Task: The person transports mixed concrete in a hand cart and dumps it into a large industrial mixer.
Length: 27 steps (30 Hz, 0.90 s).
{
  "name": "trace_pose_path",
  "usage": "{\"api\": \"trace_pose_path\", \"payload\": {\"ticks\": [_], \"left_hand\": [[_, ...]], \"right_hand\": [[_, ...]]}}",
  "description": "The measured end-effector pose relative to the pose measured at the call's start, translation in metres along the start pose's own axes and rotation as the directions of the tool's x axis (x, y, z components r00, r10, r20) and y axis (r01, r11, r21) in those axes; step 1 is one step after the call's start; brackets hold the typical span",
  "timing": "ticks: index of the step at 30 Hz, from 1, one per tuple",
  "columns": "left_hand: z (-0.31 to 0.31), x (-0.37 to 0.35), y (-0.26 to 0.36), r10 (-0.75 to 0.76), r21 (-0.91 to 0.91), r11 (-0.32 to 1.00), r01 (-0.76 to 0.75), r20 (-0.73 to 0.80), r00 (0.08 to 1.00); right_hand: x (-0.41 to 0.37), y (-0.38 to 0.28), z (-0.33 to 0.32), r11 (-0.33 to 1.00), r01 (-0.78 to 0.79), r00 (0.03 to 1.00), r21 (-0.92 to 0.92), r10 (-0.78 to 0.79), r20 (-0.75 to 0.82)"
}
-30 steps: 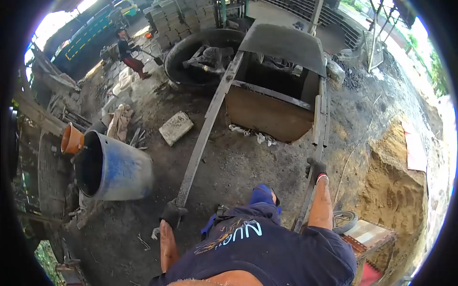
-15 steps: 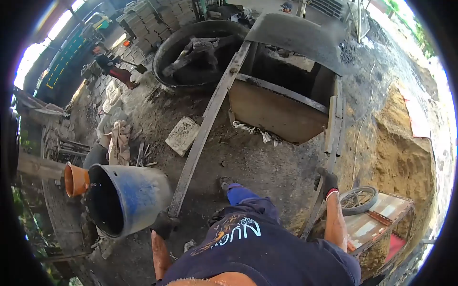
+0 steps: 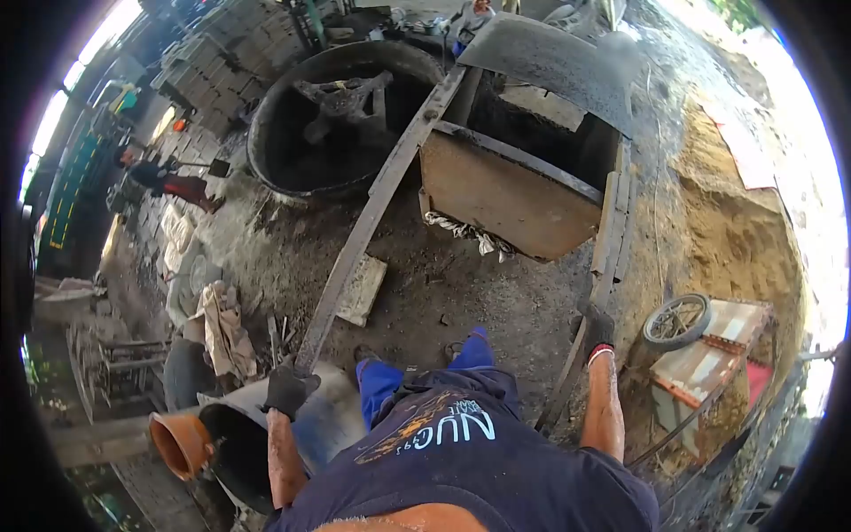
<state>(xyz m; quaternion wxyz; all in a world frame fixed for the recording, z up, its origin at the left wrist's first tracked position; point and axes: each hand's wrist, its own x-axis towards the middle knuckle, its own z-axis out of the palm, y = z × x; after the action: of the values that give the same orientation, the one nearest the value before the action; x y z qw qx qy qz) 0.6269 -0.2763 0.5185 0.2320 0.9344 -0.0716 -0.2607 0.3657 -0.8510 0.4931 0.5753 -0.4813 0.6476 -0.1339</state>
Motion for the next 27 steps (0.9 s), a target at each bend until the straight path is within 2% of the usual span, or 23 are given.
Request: {"api": "trace_pose_path", "payload": {"ticks": [1, 3, 4, 5, 6, 7, 8, 9, 11, 12, 15, 16, 17, 18, 19, 20, 22, 23, 25, 27], "left_hand": [[-0.008, 0.021, -0.009, 0.015, 0.004, 1.0, -0.015, 0.011, 1.0], [-0.027, 0.057, -0.035, 0.108, 0.195, 0.975, -0.107, 0.003, 0.994], [-0.042, 0.071, -0.034, 0.125, 0.135, 0.983, -0.122, -0.012, 0.992], [-0.052, 0.092, -0.031, 0.135, 0.141, 0.981, -0.133, -0.005, 0.991], [-0.058, 0.105, -0.045, 0.229, 0.21, 0.952, -0.222, -0.006, 0.974], [-0.066, 0.115, -0.048, 0.207, 0.153, 0.967, -0.205, 0.005, 0.978], [-0.074, 0.124, -0.051, 0.185, 0.097, 0.978, -0.186, 0.016, 0.983], [-0.082, 0.136, -0.058, 0.198, 0.098, 0.975, -0.199, 0.021, 0.98], [-0.097, 0.152, -0.078, 0.314, 0.239, 0.908, -0.344, 0.155, 0.937], [-0.104, 0.161, -0.072, 0.321, 0.244, 0.901, -0.359, 0.18, 0.93], [-0.118, 0.172, -0.089, 0.498, 0.286, 0.815, -0.504, 0.098, 0.861], [-0.13, 0.171, -0.071, 0.481, 0.218, 0.846, -0.486, 0.078, 0.873], [-0.13, 0.176, -0.076, 0.488, 0.223, 0.84, -0.495, 0.089, 0.868], [-0.128, 0.176, -0.089, 0.424, 0.241, 0.864, -0.442, 0.127, 0.897], [-0.127, 0.186, -0.076, 0.352, 0.26, 0.886, -0.385, 0.166, 0.921], [-0.13, 0.191, -0.076, 0.361, 0.264, 0.88, -0.395, 0.168, 0.917], [-0.134, 0.198, -0.065, 0.19, 0.27, 0.933, -0.236, 0.188, 0.964], [-0.135, 0.204, -0.068, 0.18, 0.274, 0.935, -0.226, 0.182, 0.967], [-0.141, 0.22, -0.077, 0.049, 0.374, 0.915, -0.154, 0.275, 0.96], [-0.146, 0.243, -0.049, 0.002, 0.357, 0.928, -0.102, 0.27, 0.963]], "right_hand": [[-0.004, 0.003, 0.012, 1.0, 0.002, 1.0, 0.012, -0.002, -0.003], [-0.018, 0.01, 0.034, 1.0, 0.011, 0.999, 0.015, -0.011, -0.046], [-0.029, 0.012, 0.051, 0.999, 0.03, 0.997, 0.017, -0.028, -0.07], [-0.033, -0.001, 0.065, 0.999, 0.026, 0.997, 0.026, -0.024, -0.08], [-0.049, -0.001, 0.075, 1.0, 0.02, 0.996, 0.023, -0.018, -0.082], [-0.062, -0.004, 0.087, 1.0, 0.022, 0.996, 0.021, -0.02, -0.085], [-0.054, 0.007, 0.091, 1.0, 0.017, 0.986, 0.017, -0.014, -0.167], [-0.051, 0.015, 0.09, 1.0, 0.018, 0.984, 0.026, -0.013, -0.178], [-0.061, 0.025, 0.098, 0.99, -0.033, 0.991, 0.133, 0.05, -0.122], [-0.06, 0.012, 0.102, 0.993, -0.104, 0.977, 0.061, 0.114, -0.18], [-0.083, 0.019, 0.119, 0.978, -0.157, 0.965, 0.139, 0.181, -0.19], [-0.089, 0.021, 0.126, 0.975, -0.163, 0.961, 0.151, 0.192, -0.199], [-0.095, 0.024, 0.133, 0.973, -0.194, 0.952, 0.128, 0.218, -0.216], [-0.1, 0.027, 0.139, 0.969, -0.221, 0.943, 0.107, 0.241, -0.231], [-0.096, 0.008, 0.14, 0.967, -0.228, 0.939, 0.114, 0.249, -0.238], [-0.105, 0.012, 0.148, 0.97, -0.213, 0.942, 0.117, 0.235, -0.239], [-0.103, 0.032, 0.149, 0.973, -0.171, 0.965, 0.157, 0.198, -0.174], [-0.109, 0.026, 0.16, 0.973, -0.174, 0.966, 0.152, 0.199, -0.164], [-0.12, 0.015, 0.181, 0.956, -0.244, 0.93, 0.161, 0.278, -0.242], [-0.098, 0.027, 0.179, 0.947, -0.268, 0.921, 0.177, 0.306, -0.242]]}}
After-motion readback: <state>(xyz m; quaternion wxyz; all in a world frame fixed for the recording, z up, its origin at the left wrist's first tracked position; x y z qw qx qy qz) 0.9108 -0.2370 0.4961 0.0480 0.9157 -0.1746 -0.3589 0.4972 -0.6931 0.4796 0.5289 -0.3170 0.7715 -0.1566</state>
